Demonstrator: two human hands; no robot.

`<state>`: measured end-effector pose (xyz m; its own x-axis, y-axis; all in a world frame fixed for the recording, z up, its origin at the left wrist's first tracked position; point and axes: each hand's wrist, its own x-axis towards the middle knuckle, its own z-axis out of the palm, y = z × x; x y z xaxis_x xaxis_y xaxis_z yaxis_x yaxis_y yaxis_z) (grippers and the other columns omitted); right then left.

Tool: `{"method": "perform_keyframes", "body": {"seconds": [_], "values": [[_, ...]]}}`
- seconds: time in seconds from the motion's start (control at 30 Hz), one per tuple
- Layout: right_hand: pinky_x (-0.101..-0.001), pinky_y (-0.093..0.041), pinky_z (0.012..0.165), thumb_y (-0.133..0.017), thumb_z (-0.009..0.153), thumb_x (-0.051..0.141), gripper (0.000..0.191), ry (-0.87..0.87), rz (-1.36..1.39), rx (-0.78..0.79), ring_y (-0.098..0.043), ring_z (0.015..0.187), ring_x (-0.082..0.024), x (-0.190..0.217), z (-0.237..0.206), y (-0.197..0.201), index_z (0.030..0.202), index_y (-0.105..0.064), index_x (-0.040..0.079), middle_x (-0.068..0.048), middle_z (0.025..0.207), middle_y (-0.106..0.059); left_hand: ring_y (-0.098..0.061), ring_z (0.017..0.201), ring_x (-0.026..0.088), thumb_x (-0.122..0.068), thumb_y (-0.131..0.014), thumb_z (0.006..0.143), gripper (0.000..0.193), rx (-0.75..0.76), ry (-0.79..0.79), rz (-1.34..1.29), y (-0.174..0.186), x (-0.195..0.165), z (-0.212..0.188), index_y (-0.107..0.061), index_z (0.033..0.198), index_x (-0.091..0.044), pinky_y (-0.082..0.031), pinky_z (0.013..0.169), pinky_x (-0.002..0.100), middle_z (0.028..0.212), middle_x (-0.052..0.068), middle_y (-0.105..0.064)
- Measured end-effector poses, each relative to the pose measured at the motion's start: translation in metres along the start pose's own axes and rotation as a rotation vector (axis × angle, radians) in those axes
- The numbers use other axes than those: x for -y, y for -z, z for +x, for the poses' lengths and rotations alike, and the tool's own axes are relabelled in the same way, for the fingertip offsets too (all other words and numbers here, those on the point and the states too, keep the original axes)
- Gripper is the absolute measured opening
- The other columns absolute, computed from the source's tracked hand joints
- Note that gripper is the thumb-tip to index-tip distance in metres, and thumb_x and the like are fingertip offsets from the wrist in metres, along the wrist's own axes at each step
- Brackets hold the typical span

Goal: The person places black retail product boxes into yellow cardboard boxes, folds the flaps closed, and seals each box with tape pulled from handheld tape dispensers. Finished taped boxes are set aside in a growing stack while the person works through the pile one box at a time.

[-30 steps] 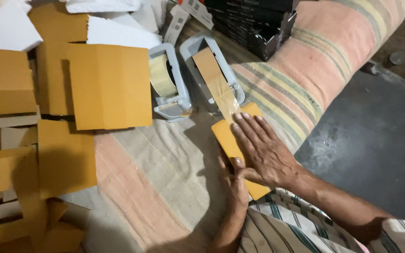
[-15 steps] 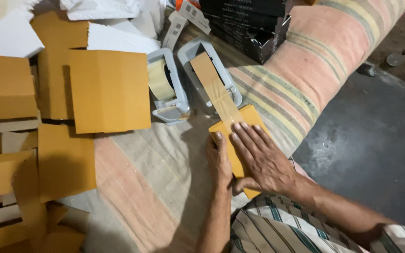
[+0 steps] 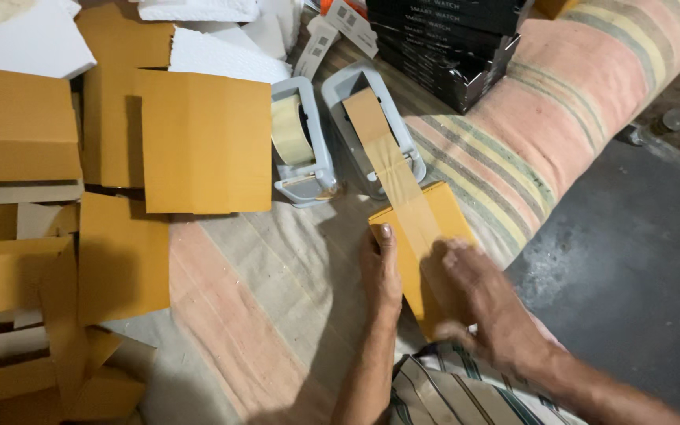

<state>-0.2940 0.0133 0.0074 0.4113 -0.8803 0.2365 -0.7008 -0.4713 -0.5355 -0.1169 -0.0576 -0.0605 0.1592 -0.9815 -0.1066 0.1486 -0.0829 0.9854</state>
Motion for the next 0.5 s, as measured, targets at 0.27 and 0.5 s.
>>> {"method": "perform_keyframes", "body": {"seconds": [0.27,0.5], "values": [[-0.0429,-0.061,0.086,-0.086,0.068,0.044,0.085,-0.665,0.748,0.098,-0.076,0.103,-0.034,-0.036,0.119,0.037,0.131,-0.056,-0.004,-0.025,0.114,-0.075,-0.064,0.099,0.013,-0.051,-0.052,0.095,0.053,0.044,0.124,-0.231,-0.01,-0.041,0.003,-0.06,0.121,-0.006,-0.053,0.084,0.03,0.11,0.003,-0.068],[-0.0387,-0.061,0.085,-0.089,0.063,0.042,0.081,-0.616,0.743,0.053,-0.077,0.096,-0.024,-0.023,0.149,0.067,0.125,-0.063,-0.003,-0.017,0.107,-0.078,-0.061,0.096,0.02,-0.051,-0.059,0.102,0.064,0.07,0.039,-0.175,-0.011,-0.084,0.02,-0.061,0.125,0.008,-0.052,0.082,0.035,0.11,0.014,-0.066]]}}
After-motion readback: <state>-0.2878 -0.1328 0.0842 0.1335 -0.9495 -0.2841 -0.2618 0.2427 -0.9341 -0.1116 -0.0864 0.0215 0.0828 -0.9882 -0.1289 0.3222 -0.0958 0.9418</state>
